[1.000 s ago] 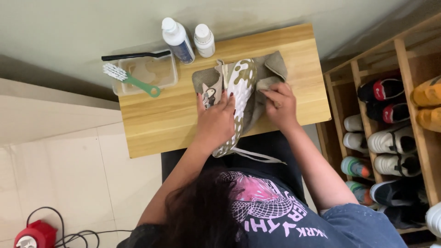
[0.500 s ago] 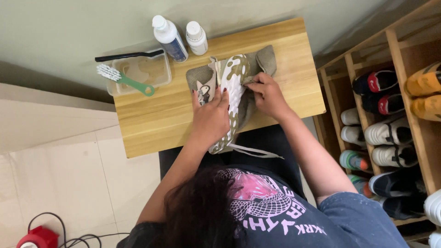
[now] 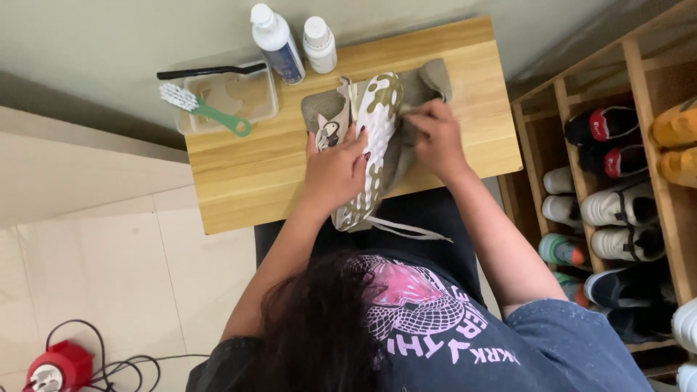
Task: The person cleans a white and gold sneaker using a cloth. They wipe the sole and upper parts of the shoe, then remove the laces and continue wiping the shoe's surface.
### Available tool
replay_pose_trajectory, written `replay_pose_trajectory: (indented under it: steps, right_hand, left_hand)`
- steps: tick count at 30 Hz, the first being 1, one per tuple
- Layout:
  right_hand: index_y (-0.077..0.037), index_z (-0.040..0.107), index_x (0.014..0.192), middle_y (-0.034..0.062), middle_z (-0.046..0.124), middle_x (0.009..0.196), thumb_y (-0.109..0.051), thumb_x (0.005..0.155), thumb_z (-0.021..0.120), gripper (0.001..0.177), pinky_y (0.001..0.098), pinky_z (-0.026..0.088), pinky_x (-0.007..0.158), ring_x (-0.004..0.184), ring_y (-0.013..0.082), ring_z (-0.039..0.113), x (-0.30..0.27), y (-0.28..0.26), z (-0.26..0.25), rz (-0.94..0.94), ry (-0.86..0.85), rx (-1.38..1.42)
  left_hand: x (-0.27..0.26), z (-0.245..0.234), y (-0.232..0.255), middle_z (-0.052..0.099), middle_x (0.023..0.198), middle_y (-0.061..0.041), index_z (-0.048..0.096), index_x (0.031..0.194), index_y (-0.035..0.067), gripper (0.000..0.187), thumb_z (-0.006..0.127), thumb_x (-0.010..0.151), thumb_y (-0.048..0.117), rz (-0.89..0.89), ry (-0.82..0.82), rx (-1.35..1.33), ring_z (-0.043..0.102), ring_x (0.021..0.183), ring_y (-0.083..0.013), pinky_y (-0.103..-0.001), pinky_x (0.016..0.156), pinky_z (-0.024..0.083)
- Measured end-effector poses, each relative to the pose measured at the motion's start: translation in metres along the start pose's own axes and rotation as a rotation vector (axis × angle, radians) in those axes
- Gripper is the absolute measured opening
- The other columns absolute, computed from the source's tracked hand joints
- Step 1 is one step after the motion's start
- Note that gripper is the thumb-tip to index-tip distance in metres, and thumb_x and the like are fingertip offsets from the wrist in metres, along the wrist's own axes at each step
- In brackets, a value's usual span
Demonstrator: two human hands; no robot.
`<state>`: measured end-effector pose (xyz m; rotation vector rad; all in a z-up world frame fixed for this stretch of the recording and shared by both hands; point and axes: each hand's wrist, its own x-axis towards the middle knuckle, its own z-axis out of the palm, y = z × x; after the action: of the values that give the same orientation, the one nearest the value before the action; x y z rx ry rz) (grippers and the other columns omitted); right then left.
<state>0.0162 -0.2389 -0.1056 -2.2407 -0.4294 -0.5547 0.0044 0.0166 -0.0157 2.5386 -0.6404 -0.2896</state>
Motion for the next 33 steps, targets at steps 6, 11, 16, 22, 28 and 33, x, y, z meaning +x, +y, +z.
replay_pose_trajectory:
  steps: [6, 11, 16, 22, 28, 33]
  right_hand:
    - [-0.006, 0.069, 0.130, 0.0114, 0.038, 0.129, -0.004, 0.091, 0.075, 0.039, 0.0374, 0.047, 0.104, 0.116, 0.0234, 0.045, -0.045, -0.033, -0.017, 0.792, 0.362, 0.352]
    - [-0.002, 0.064, 0.120, 0.0108, 0.062, 0.101, -0.006, 0.094, 0.072, 0.028, 0.0349, 0.068, 0.070, 0.081, 0.0187, 0.068, -0.079, -0.024, -0.007, 1.181, 0.364, 0.803]
    - [0.013, 0.061, 0.116, 0.0221, 0.057, 0.096, -0.013, 0.090, 0.085, 0.044, 0.0528, 0.069, 0.072, 0.081, 0.0317, 0.071, -0.048, -0.050, -0.010, 1.203, 0.325, 0.852]
    - [0.017, 0.060, 0.114, 0.0306, 0.063, 0.099, -0.007, 0.095, 0.079, 0.036, 0.0578, 0.069, 0.070, 0.081, 0.0454, 0.077, -0.072, -0.035, 0.004, 1.127, 0.384, 1.034]
    - [0.010, 0.065, 0.107, 0.0232, 0.067, 0.095, -0.009, 0.095, 0.079, 0.026, 0.0573, 0.068, 0.070, 0.083, 0.0438, 0.077, -0.089, -0.019, 0.002, 1.120, 0.374, 1.015]
    - [0.002, 0.070, 0.110, 0.0234, 0.070, 0.106, -0.014, 0.097, 0.075, 0.021, 0.0611, 0.067, 0.080, 0.097, 0.0460, 0.077, -0.070, -0.037, -0.013, 1.148, 0.478, 1.075]
  left_hand:
    - [-0.021, 0.001, -0.026, 0.054, 0.151, -0.013, 0.051, 0.151, 0.021, 0.058, 0.064, 0.097, 0.038, 0.014, 0.133, -0.493, 0.053, 0.136, -0.0383, -0.073, 0.113, 0.023]
    - [-0.072, -0.008, -0.012, 0.061, 0.137, -0.020, 0.057, 0.145, 0.010, 0.061, 0.079, 0.090, 0.028, -0.156, 0.303, -0.707, 0.062, 0.122, -0.0393, -0.052, 0.106, 0.049]
    - [-0.085, -0.013, 0.003, 0.058, 0.134, -0.025, 0.048, 0.150, 0.008, 0.087, 0.085, 0.074, 0.026, -0.279, 0.166, -0.607, 0.068, 0.109, -0.0458, -0.046, 0.091, 0.060]
    - [-0.084, 0.022, -0.013, 0.071, 0.118, -0.022, 0.064, 0.137, 0.009, 0.061, 0.079, 0.078, 0.014, -0.247, 0.304, -0.682, 0.073, 0.100, -0.0375, -0.038, 0.073, 0.065]
    - [-0.076, 0.019, -0.038, 0.073, 0.122, -0.013, 0.057, 0.144, 0.016, 0.071, 0.083, 0.079, 0.003, -0.235, 0.357, -1.149, 0.071, 0.100, -0.0095, -0.023, 0.086, 0.062]
    - [-0.072, 0.010, -0.071, 0.073, 0.114, -0.024, 0.055, 0.142, 0.001, 0.066, 0.075, 0.081, -0.011, -0.232, 0.421, -1.597, 0.077, 0.087, -0.0286, -0.038, 0.066, 0.069]
